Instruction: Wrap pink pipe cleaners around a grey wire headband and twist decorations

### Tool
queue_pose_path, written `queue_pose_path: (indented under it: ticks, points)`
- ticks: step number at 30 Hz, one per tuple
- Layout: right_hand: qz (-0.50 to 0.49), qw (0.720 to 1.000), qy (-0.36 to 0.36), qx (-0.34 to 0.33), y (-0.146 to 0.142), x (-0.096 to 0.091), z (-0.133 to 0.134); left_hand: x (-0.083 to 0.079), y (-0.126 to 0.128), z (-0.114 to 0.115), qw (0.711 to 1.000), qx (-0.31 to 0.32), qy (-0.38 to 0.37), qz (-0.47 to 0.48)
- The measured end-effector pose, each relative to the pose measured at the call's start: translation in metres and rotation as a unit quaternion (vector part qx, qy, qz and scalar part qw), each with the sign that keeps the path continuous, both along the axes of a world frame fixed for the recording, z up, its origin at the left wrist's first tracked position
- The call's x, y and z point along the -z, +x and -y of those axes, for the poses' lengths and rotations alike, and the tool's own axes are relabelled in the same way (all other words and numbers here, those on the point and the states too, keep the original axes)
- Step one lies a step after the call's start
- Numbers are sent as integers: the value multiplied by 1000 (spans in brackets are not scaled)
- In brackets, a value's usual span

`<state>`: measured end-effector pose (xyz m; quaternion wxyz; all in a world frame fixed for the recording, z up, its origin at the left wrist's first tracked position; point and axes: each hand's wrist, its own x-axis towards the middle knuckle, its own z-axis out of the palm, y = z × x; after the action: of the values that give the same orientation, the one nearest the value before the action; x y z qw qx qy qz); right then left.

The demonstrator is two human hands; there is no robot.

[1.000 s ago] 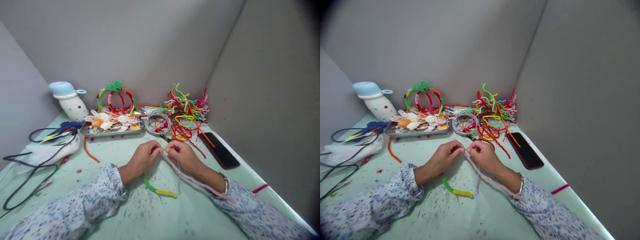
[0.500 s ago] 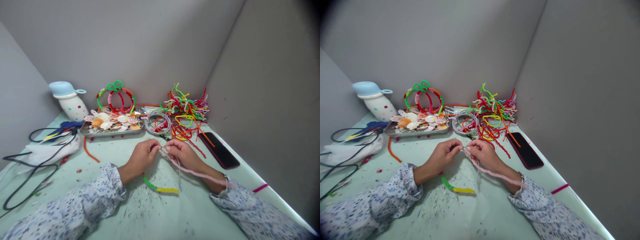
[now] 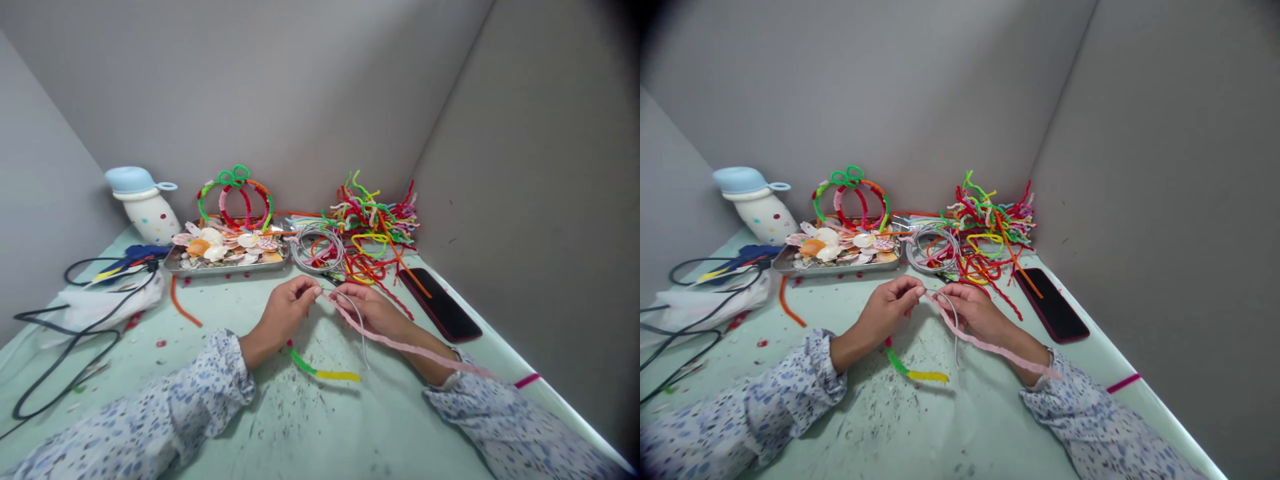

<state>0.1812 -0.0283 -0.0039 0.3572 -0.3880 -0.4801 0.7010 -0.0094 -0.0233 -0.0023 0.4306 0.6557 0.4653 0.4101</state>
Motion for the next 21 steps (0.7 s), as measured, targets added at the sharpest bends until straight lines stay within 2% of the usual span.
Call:
queue_pose_path:
  ticks: [8,12,15,18,21]
  points:
    - [82,994,44,-60,-2,3,1,0,2,1,1000,7,-15,6]
    - [159,980,118,-26,-6,2,2,1,1,0,999,13,-20,23]
    - [226,950,213,34,-6,5,0,2,1,0,999,17,-26,34]
    - [290,899,320,78,-2,9,-4,3,1,0,998,24,-38,44]
    - [327,857,385,103,3,10,-7,4,1,0,997,27,-49,46]
